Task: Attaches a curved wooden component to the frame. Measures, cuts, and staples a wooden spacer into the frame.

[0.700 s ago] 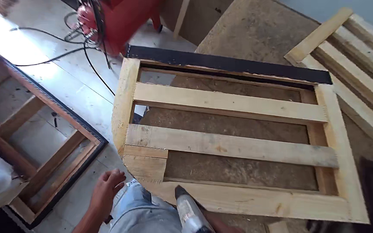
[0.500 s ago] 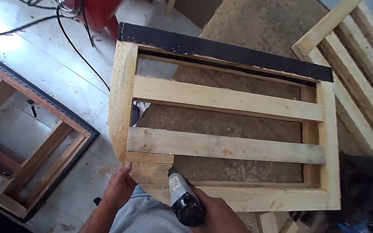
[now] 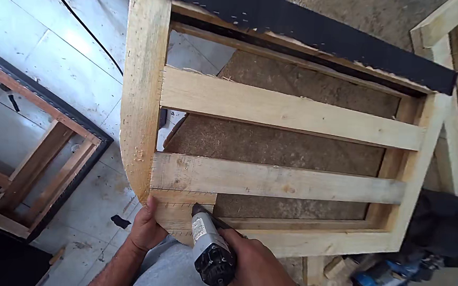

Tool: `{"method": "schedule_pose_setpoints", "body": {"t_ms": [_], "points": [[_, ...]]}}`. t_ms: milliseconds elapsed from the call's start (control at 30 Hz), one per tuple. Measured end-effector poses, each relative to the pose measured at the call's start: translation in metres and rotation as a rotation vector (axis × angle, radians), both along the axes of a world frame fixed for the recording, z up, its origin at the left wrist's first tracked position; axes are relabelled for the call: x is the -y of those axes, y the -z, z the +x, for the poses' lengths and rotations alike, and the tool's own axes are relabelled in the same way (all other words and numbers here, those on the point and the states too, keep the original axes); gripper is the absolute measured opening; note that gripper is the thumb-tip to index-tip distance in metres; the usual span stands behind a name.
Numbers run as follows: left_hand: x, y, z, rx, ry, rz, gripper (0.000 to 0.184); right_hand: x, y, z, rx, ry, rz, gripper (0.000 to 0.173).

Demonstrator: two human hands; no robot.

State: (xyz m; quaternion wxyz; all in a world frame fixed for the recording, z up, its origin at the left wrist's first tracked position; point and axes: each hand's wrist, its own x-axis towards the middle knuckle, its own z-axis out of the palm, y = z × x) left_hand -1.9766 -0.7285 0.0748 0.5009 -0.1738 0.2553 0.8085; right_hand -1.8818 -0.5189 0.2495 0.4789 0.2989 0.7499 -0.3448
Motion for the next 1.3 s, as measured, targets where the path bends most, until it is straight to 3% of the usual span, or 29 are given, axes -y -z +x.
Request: {"method": "schedule_pose_setpoints", "body": {"t_ms": [167, 300, 633, 1100, 1200, 1300], "points": [[0.002, 0.003, 0.0, 0.0, 0.0, 0.029, 0.057, -0.006, -0.003, -0.006, 0.048, -0.002, -0.019, 0.066], [0.003, 0.003, 0.001, -0.015, -0.001, 0.017, 0.056, -0.011, -0.006, -0.001, 0.076, -0.018, -0.008, 0.06], [0.004, 0.007, 0.001, -0.01, 0.0, 0.081, 0.055, -0.019, -0.006, 0.008, 0.067, -0.024, 0.014, 0.065], [0.004, 0.006, 0.0, -0.029, 0.019, 0.004, 0.058, -0.027, -0.005, 0.022, 0.012, -0.014, 0.04, 0.059], [0.006, 0.005, -0.001, 0.012, -0.012, 0.038, 0.043, -0.023, -0.012, 0.02, -0.088, 0.0, 0.001, 0.066], [0.014, 0.004, 0.002, -0.022, 0.014, 0.043, 0.034, -0.011, -0.024, 0.002, -0.239, 0.045, -0.054, 0.055]]}}
